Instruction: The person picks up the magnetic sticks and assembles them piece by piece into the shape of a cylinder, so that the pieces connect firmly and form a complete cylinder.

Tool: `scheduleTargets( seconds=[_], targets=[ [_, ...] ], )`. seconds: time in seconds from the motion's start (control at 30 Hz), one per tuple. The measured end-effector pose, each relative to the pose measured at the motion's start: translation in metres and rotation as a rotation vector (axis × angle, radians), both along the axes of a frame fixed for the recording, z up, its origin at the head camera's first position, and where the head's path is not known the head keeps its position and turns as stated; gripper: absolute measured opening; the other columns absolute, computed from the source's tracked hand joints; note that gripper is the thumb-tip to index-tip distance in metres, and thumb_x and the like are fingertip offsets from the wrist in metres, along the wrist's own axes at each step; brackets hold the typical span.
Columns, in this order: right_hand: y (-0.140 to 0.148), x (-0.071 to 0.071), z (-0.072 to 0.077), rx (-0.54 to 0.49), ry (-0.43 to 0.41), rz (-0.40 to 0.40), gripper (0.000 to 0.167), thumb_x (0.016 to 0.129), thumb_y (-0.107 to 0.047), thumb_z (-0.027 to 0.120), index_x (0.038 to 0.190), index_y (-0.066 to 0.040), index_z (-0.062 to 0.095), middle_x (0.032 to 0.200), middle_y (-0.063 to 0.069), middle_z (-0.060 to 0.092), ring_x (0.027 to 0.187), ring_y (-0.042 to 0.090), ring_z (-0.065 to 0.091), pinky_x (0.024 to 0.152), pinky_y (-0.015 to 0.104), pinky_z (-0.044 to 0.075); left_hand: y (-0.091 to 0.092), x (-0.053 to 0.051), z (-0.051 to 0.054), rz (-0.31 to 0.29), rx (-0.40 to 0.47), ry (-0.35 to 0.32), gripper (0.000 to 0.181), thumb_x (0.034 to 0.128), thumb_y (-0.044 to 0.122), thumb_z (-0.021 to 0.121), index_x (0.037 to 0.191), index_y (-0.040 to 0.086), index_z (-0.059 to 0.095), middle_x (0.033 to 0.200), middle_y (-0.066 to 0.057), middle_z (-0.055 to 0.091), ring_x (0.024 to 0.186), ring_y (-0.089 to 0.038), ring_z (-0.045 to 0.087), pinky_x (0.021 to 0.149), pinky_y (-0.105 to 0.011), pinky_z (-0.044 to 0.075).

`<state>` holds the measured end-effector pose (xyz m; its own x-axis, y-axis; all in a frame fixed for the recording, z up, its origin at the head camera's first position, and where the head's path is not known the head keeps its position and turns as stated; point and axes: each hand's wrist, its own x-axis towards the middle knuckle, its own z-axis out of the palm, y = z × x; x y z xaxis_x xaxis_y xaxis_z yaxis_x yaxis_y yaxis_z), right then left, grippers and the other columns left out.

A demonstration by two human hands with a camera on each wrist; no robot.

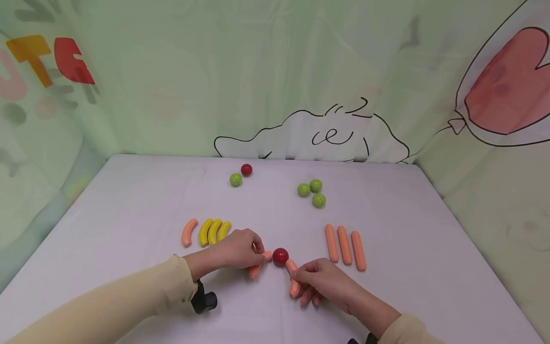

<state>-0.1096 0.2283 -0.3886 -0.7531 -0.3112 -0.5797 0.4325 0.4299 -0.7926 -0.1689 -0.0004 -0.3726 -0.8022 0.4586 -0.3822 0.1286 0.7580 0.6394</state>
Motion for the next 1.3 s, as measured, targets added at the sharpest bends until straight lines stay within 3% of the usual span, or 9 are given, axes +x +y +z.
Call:
scheduleTargets(
  seconds=[0.37,0.6,0.77,0.93,1.3],
  targets=[
    [0.001,-0.002,0.000,0.010,0.013,0.017,0.031,0.104,-0.025,0.056,0.102,0.003,0.069,0.074,-0.001,0.070,0.062,0.008,0.062,0.055,0.020,0.045,0.000,0.001,-0.001,0.003,0.010,-0.021,0.017,0.0934,0.019,0.072,0.081,0.009,0.066,0.052,-0.001,0.057,0.053,-0.012,0.050,0.055,-0.022,0.035],
    [-0.002,-0.001,0.000,0.103,0.040,0.002,0.030,0.104,-0.028,0.059,0.108,0.002,0.065,0.076,0.002,0.072,0.060,0.009,0.063,0.055,0.021,0.044,-0.003,0.002,0.001,-0.001,0.014,-0.016,0.019,0.0869,0.018,0.080,0.084,0.008,0.064,0.059,-0.001,0.061,0.059,-0.011,0.054,0.056,-0.021,0.038],
    [-0.009,0.002,0.000,0.177,0.082,0.043,0.027,0.102,-0.028,0.062,0.100,-0.001,0.067,0.072,0.002,0.071,0.057,0.010,0.062,0.052,0.022,0.041,-0.003,0.001,0.001,0.013,0.012,-0.010,0.018,0.0867,0.013,0.080,0.082,0.008,0.063,0.061,-0.002,0.061,0.057,-0.012,0.053,0.054,-0.021,0.038],
    [-0.022,0.004,0.004,0.227,0.112,0.097,0.027,0.100,-0.028,0.065,0.088,-0.004,0.070,0.067,0.001,0.068,0.052,0.009,0.060,0.050,0.021,0.038,-0.004,-0.003,-0.001,0.003,-0.015,0.038,0.009,0.0850,0.005,0.074,0.087,0.008,0.066,0.071,-0.001,0.060,0.065,-0.015,0.051,0.058,-0.023,0.039],
    [-0.031,0.004,0.003,0.240,0.148,0.160,0.030,0.098,-0.030,0.068,0.080,-0.007,0.068,0.059,-0.001,0.064,0.049,0.007,0.057,0.047,0.020,0.032,-0.007,-0.008,-0.005,0.006,0.025,0.075,0.015,0.0837,0.002,0.075,0.097,0.007,0.071,0.084,-0.002,0.060,0.076,-0.016,0.052,0.066,-0.025,0.043]
  ],
)
